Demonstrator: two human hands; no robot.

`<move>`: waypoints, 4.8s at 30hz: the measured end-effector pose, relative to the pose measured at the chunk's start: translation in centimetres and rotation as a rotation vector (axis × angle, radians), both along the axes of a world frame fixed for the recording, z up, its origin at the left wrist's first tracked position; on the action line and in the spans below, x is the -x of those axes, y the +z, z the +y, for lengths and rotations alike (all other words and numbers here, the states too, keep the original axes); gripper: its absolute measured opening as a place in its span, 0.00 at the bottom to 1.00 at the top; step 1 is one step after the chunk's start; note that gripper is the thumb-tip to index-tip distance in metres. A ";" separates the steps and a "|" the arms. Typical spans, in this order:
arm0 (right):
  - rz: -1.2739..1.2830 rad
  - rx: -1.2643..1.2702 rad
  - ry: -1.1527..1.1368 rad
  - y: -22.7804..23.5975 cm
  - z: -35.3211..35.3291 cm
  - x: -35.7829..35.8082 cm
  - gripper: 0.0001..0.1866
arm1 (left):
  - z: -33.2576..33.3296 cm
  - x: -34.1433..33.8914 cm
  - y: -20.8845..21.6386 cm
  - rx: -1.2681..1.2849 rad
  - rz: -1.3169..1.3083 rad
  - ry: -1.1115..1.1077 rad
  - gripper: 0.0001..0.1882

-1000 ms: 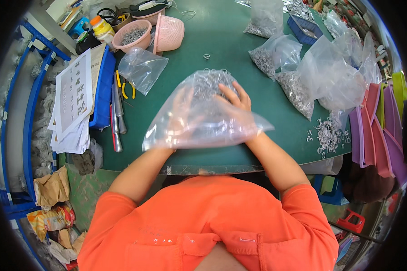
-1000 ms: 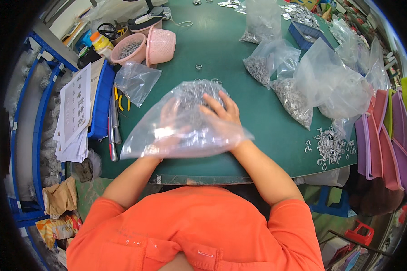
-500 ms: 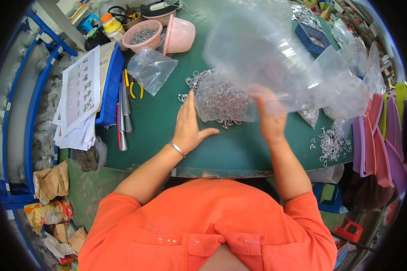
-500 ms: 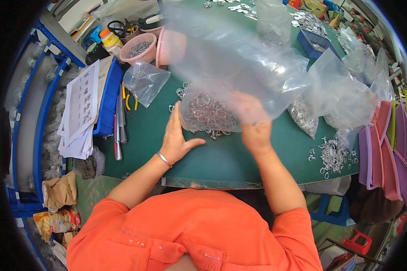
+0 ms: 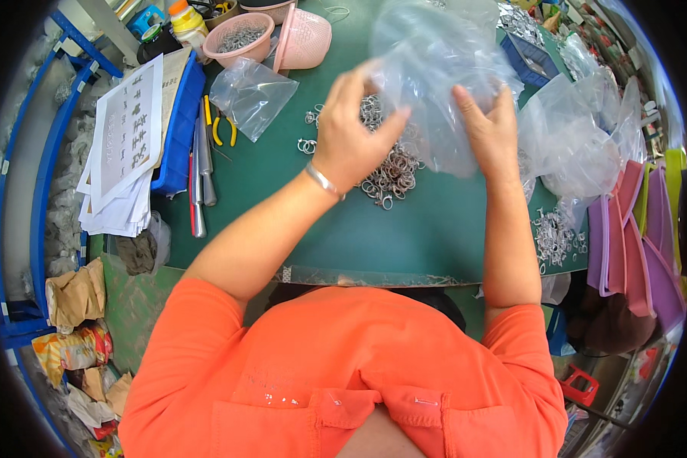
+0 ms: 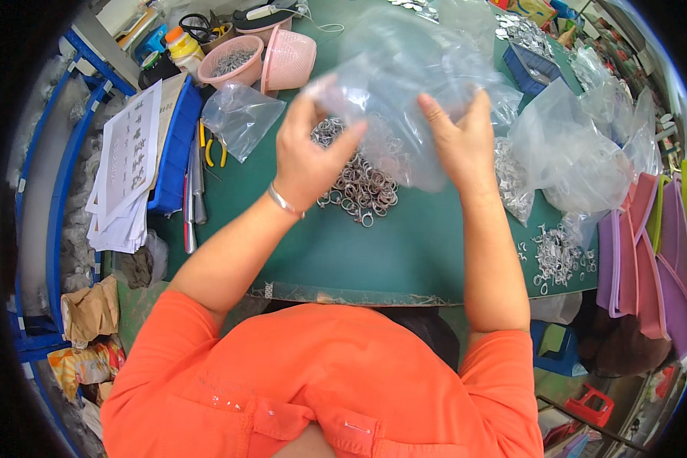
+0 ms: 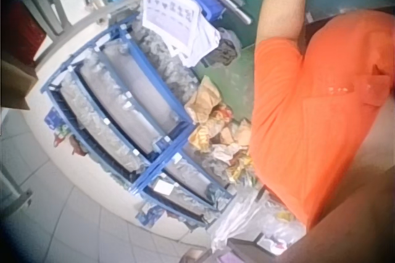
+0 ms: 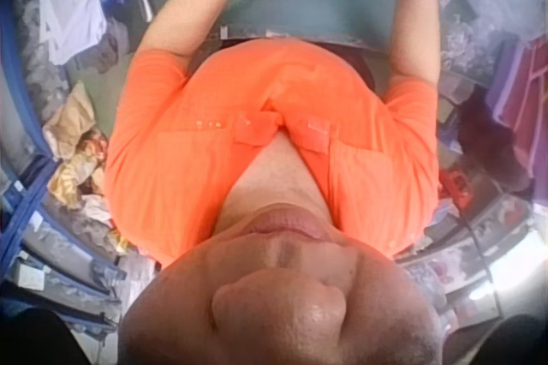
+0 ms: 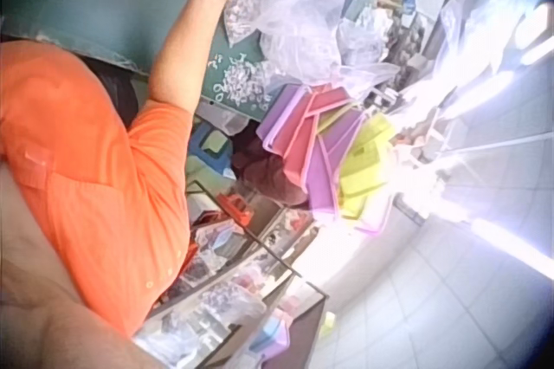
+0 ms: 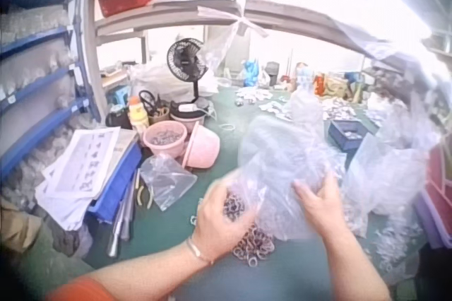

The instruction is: The person empties a bag of metal rings onto a table and sorts through them by hand, picking out individual pieces and moving others into a pile.

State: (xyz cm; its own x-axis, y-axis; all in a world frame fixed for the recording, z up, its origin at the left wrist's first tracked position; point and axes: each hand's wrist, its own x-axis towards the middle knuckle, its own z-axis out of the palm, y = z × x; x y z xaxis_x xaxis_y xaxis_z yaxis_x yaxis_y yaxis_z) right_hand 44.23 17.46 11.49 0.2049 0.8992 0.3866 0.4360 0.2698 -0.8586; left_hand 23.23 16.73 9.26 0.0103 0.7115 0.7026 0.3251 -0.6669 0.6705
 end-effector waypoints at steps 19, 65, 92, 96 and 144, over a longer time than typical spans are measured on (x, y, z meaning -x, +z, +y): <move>0.841 -0.147 0.311 4.3 0.0 -2.6 0.13 | 7.5 -0.9 2.6 -0.117 0.187 -0.013 0.14; -0.668 0.045 0.105 -11.6 -14.2 0.9 0.17 | -2.7 3.2 -7.6 -0.133 0.896 -0.277 0.15; 0.227 0.302 -0.071 -11.7 -13.7 -5.6 0.05 | -6.3 -1.6 -8.2 -0.036 0.760 -0.179 0.12; 0.094 0.275 -0.156 -11.6 -15.5 -6.6 0.05 | -7.7 -2.7 -6.9 -0.050 0.693 -0.315 0.11; -0.421 0.156 0.003 -11.2 -17.7 -2.9 0.08 | -8.1 -4.7 -8.3 -0.055 0.539 -0.384 0.11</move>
State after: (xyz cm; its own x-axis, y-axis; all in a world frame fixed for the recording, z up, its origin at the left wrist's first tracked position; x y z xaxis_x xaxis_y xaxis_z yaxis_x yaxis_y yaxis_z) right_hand 47.14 -0.19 0.27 0.0561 0.9538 0.2951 0.7552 0.1528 -0.6374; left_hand 27.94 8.61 0.96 0.6162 0.5505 0.5632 0.3378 -0.8308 0.4424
